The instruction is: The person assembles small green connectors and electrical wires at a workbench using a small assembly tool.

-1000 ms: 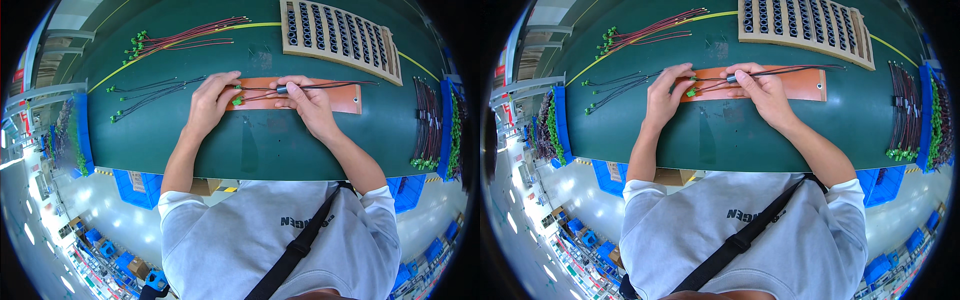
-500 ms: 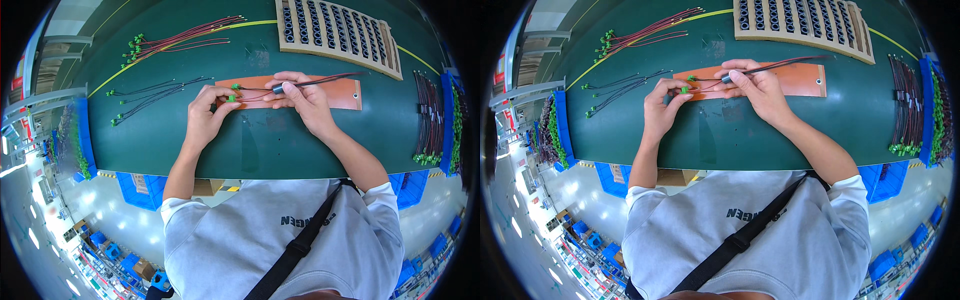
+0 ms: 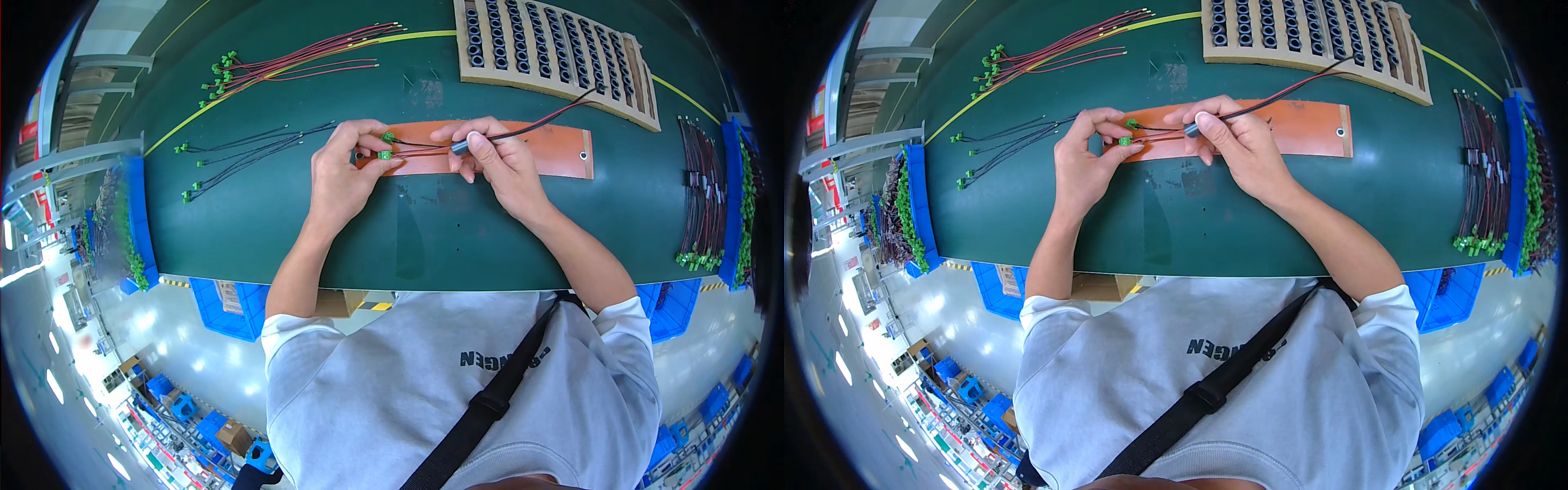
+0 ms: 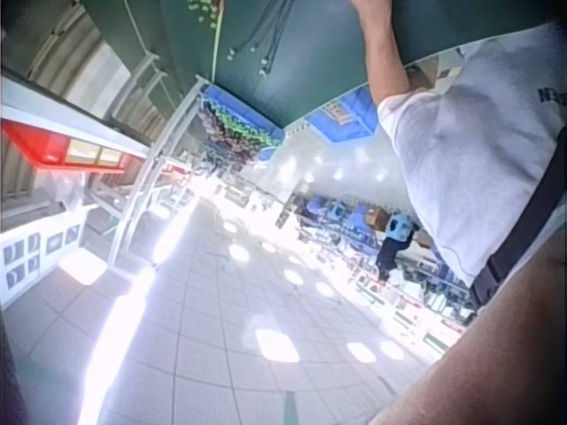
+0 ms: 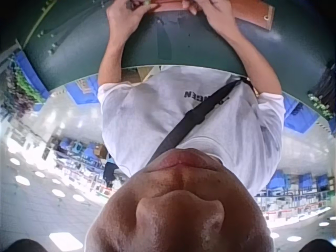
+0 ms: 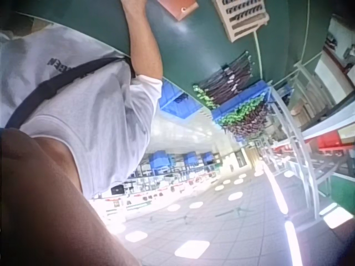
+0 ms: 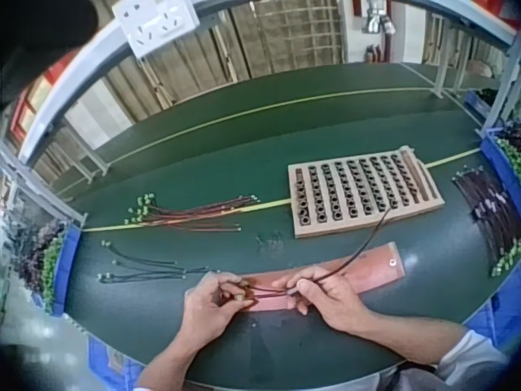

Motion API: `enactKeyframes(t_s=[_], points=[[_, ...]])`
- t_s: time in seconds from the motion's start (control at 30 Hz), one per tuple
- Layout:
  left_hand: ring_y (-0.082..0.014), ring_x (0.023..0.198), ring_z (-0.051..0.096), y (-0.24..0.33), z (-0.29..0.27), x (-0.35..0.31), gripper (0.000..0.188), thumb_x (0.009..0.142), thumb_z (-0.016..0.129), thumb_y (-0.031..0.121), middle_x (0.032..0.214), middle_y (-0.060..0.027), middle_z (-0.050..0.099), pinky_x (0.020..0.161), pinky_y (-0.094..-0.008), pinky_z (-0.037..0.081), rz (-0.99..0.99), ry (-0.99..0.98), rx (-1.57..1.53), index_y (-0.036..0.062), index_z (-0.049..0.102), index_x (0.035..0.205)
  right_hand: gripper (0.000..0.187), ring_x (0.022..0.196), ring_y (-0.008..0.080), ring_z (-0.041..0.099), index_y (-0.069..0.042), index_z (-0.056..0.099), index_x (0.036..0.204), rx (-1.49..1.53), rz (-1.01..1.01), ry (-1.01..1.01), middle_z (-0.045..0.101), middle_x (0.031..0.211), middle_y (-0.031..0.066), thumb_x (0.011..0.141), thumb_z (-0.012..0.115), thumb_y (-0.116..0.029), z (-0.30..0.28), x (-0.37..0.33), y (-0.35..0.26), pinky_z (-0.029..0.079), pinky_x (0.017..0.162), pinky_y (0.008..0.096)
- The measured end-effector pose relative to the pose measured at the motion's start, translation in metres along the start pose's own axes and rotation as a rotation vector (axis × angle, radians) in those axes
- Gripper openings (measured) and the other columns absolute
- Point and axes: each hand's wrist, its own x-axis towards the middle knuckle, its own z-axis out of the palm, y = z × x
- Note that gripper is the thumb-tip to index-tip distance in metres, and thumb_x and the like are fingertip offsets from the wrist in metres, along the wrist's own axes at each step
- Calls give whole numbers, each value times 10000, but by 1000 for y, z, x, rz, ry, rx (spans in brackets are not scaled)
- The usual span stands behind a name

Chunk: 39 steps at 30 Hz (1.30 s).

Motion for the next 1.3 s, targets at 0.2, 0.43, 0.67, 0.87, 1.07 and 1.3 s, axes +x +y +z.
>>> enactKeyframes(t_s=[0.2,0.43,0.67,0.87,1.07,1.3], points=[[-162,796,685,19,-8,8,425,730,855,-21,940,-75,728,739,-302,564,-95,-91,95,43,679,1112,211,796,73,593,-43,592,1100,-48,16,-3,710,1106,85,1109,452,-200,1,-1,-1,505,716,229],[-192,782,677,21,-6,6,410,748,841,-14,951,-101,706,718,-329,570,-29,-92,152,38,662,1114,213,803,59,588,-49,598,1118,-51,24,19,706,1083,61,1108,464,-213,2,-1,1,516,730,229],[-216,771,661,13,-2,7,431,759,833,1,910,-109,680,731,-340,573,11,-106,167,37,661,1152,202,809,64,585,-42,601,1130,-41,2,10,699,1082,61,1104,472,-194,0,-3,3,515,728,223],[-211,806,649,-6,-10,8,426,765,841,38,944,-94,660,747,-321,558,55,-128,-14,58,739,1178,192,787,65,563,-37,606,1124,-61,33,-8,688,1069,56,1099,483,-182,1,-4,3,494,716,221],[-172,909,652,-9,-8,11,330,766,833,20,1078,-71,670,779,-300,552,85,-141,50,42,771,1090,196,800,70,566,-33,605,1103,-122,127,-77,687,1035,34,1096,495,-194,5,-3,-11,480,720,226],[-216,937,654,5,-9,19,339,779,777,-18,1202,-80,678,767,-317,554,737,70,271,80,761,1104,207,853,162,651,-20,586,1086,-421,79,-156,706,934,68,1071,540,-221,8,4,-9,510,765,318]])
